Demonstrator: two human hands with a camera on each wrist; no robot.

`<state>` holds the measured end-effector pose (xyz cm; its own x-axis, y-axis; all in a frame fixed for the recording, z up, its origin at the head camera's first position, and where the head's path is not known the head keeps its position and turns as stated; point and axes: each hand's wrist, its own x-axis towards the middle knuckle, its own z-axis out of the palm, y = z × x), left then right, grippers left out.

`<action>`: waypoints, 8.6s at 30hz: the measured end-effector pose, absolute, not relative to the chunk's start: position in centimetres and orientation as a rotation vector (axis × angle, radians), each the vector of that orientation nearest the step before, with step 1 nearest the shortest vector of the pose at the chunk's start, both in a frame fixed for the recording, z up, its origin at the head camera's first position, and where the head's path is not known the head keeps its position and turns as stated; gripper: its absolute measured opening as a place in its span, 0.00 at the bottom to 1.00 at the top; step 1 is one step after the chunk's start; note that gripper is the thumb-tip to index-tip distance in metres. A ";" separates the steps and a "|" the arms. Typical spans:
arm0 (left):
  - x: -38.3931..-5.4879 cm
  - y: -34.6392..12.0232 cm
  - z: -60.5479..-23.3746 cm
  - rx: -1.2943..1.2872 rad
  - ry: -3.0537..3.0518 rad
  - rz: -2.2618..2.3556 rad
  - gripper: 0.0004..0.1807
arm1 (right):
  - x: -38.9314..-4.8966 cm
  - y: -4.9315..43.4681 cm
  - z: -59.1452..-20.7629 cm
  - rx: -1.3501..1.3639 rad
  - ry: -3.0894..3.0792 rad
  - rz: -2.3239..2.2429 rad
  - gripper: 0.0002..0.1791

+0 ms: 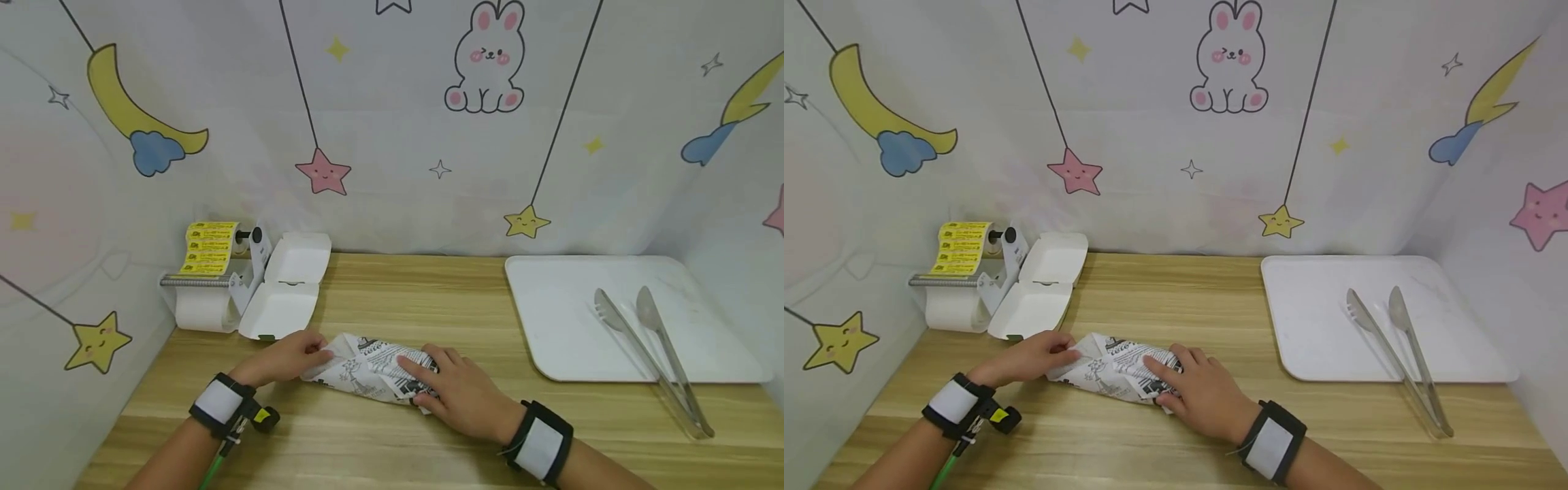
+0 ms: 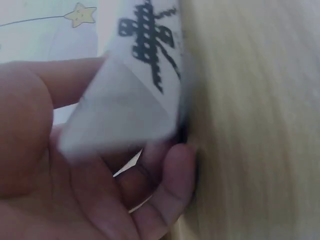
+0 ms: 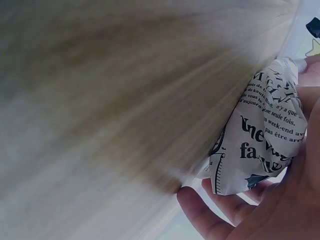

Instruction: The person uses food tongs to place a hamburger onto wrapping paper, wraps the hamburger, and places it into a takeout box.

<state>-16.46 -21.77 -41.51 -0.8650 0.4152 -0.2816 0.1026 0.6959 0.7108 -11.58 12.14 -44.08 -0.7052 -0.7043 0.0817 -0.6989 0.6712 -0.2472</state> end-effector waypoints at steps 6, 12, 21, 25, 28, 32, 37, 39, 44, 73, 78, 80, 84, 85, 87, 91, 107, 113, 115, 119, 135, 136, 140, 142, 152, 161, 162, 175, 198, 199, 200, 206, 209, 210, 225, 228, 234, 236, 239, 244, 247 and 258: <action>-15.9 -21.4 -40.2 0.337 2.328 1.228 0.14 | -11.6 12.0 -44.0 -1.206 2.865 -0.389 0.32; -15.4 -20.6 -39.1 0.418 2.012 1.486 0.16 | -11.5 11.9 -43.7 -1.199 2.851 -0.370 0.31; -14.8 -16.1 -38.5 0.448 1.985 1.606 0.14 | -11.4 12.0 -43.7 -1.207 2.852 -0.385 0.30; -14.6 -14.1 -38.8 0.462 1.979 1.625 0.12 | -11.4 11.9 -43.8 -1.256 2.899 -0.340 0.25; -14.6 -13.0 -39.3 0.498 1.980 1.623 0.13 | -11.3 11.8 -43.9 -1.261 2.918 -0.325 0.20; -14.7 -12.5 -40.3 0.620 2.006 1.592 0.17 | -11.3 11.8 -44.3 -1.328 2.953 -0.420 0.24; -14.8 -12.3 -41.9 0.859 2.238 1.467 0.11 | -11.5 11.9 -44.5 -1.383 2.969 -0.511 0.24; -14.7 -12.2 -42.3 0.911 2.334 1.415 0.13 | -11.5 11.9 -44.5 -1.324 2.956 -0.529 0.25; -14.3 -11.7 -42.5 0.911 2.453 1.320 0.19 | -11.5 11.8 -44.0 -1.128 2.880 -0.651 0.36; -14.0 -10.9 -42.5 0.908 2.608 0.986 0.32 | -12.8 13.1 -44.2 -0.845 2.495 -1.059 0.70; -14.0 -10.7 -42.2 0.879 2.647 0.940 0.32 | -12.9 13.5 -43.9 -0.823 2.460 -1.092 0.68; -14.0 -10.6 -42.2 0.896 2.672 0.910 0.32 | -13.0 13.6 -43.6 -0.823 2.468 -1.130 0.64; -14.0 -10.4 -42.1 0.928 2.704 0.861 0.34 | -13.7 13.6 -42.7 -0.900 2.515 -1.274 0.46; -14.0 -10.4 -42.1 0.931 2.705 0.854 0.35 | -14.0 13.4 -42.5 -0.925 2.527 -1.312 0.42; -14.1 -10.3 -42.0 0.931 2.707 0.844 0.35 | -14.5 13.1 -42.0 -0.973 2.528 -1.369 0.38; -14.2 -10.3 -42.1 0.925 2.707 0.822 0.34 | -15.4 12.4 -41.5 -0.985 2.455 -1.421 0.36; -14.2 -10.8 -41.8 0.887 2.633 0.904 0.26 | -16.0 13.5 -42.3 -1.037 2.533 -1.466 0.15; -14.3 -11.2 -42.3 0.871 2.609 0.921 0.27 | -15.3 15.3 -43.4 -1.085 2.527 -1.446 0.17; -14.4 -11.3 -42.5 0.870 2.599 0.922 0.27 | -15.0 15.7 -43.9 -1.150 2.563 -1.389 0.17; -14.5 -11.4 -42.8 0.870 2.586 0.918 0.27 | -14.6 16.2 -44.3 -1.277 2.649 -1.258 0.17; -14.1 -11.4 -42.9 0.948 2.580 0.927 0.26 | -13.0 14.9 -43.7 -1.108 2.675 -0.878 0.42; -14.1 -11.4 -42.9 0.940 2.577 0.923 0.26 | -12.9 15.0 -43.7 -1.119 2.659 -0.876 0.42; -14.1 -11.4 -43.0 0.924 2.560 0.925 0.28 | -13.1 15.2 -43.7 -1.115 2.580 -0.915 0.45; -14.1 -11.4 -43.0 0.925 2.551 0.942 0.28 | -13.3 15.3 -43.8 -1.110 2.570 -0.922 0.46; -14.3 -11.5 -43.2 0.882 2.561 0.947 0.35 | -13.5 14.7 -44.5 -1.223 2.731 -0.739 0.43; -14.8 -11.7 -43.6 0.885 2.512 0.929 0.44 | -13.4 14.6 -44.3 -1.157 2.722 -0.732 0.43; -14.9 -11.7 -43.6 0.880 2.504 0.941 0.44 | -13.4 14.5 -44.2 -1.150 2.722 -0.734 0.43; -14.7 -11.8 -43.7 0.992 2.539 0.928 0.43 | -13.1 14.4 -44.5 -1.127 2.757 -0.743 0.41; -14.3 -29.5 -38.7 -0.378 2.963 1.492 0.24 | -12.4 14.3 -44.3 -1.110 2.770 -0.704 0.39; -14.4 -31.0 -38.8 -0.523 2.902 1.459 0.30 | -12.4 14.3 -44.3 -1.106 2.771 -0.702 0.39; -14.5 -32.2 -39.1 -0.643 2.843 1.426 0.35 | -12.4 14.3 -44.2 -1.102 2.771 -0.701 0.39; -15.4 -36.5 -41.3 -0.907 2.562 1.419 0.49 | -12.4 14.4 -44.4 -1.091 2.772 -0.677 0.39; -16.0 -36.8 -41.8 -0.957 2.548 1.496 0.48 | -12.4 14.4 -44.4 -1.087 2.774 -0.675 0.40; -16.2 -36.9 -41.8 -0.986 2.545 1.536 0.48 | -12.4 14.4 -44.4 -1.087 2.775 -0.676 0.40; -17.2 -35.8 -43.1 -1.173 2.717 1.657 0.39 | -12.4 14.8 -44.2 -1.061 2.763 -0.665 0.40; -17.4 -35.6 -43.3 -1.138 2.739 1.660 0.39 | -12.4 14.8 -44.2 -1.063 2.763 -0.675 0.40; -17.7 -36.1 -43.6 -1.262 2.659 1.769 0.33 | -12.3 14.6 -44.2 -1.066 2.763 -0.669 0.40; -17.5 -36.5 -43.7 -1.277 2.687 1.755 0.31 | -12.4 14.6 -44.2 -1.059 2.761 -0.660 0.40; -17.3 -37.1 -43.7 -1.260 2.706 1.769 0.27 | -12.4 14.5 -44.3 -1.046 2.759 -0.656 0.40; -17.1 -37.7 -43.4 -1.227 2.681 1.769 0.23 | -12.4 14.5 -44.3 -1.029 2.751 -0.656 0.40; -17.1 -37.8 -43.4 -1.218 2.683 1.696 0.26 | -12.4 14.5 -44.4 -1.037 2.751 -0.668 0.40; -16.9 -38.4 -43.8 -1.173 2.776 1.323 0.33 | -12.3 14.6 -44.2 -1.029 2.752 -0.654 0.41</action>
<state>-16.95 -38.40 -43.81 -0.7361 -0.6581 -0.1587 -0.5377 0.4260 0.7276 -12.32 14.64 -44.25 -0.7586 -0.6510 0.0285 -0.5941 0.6730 -0.4405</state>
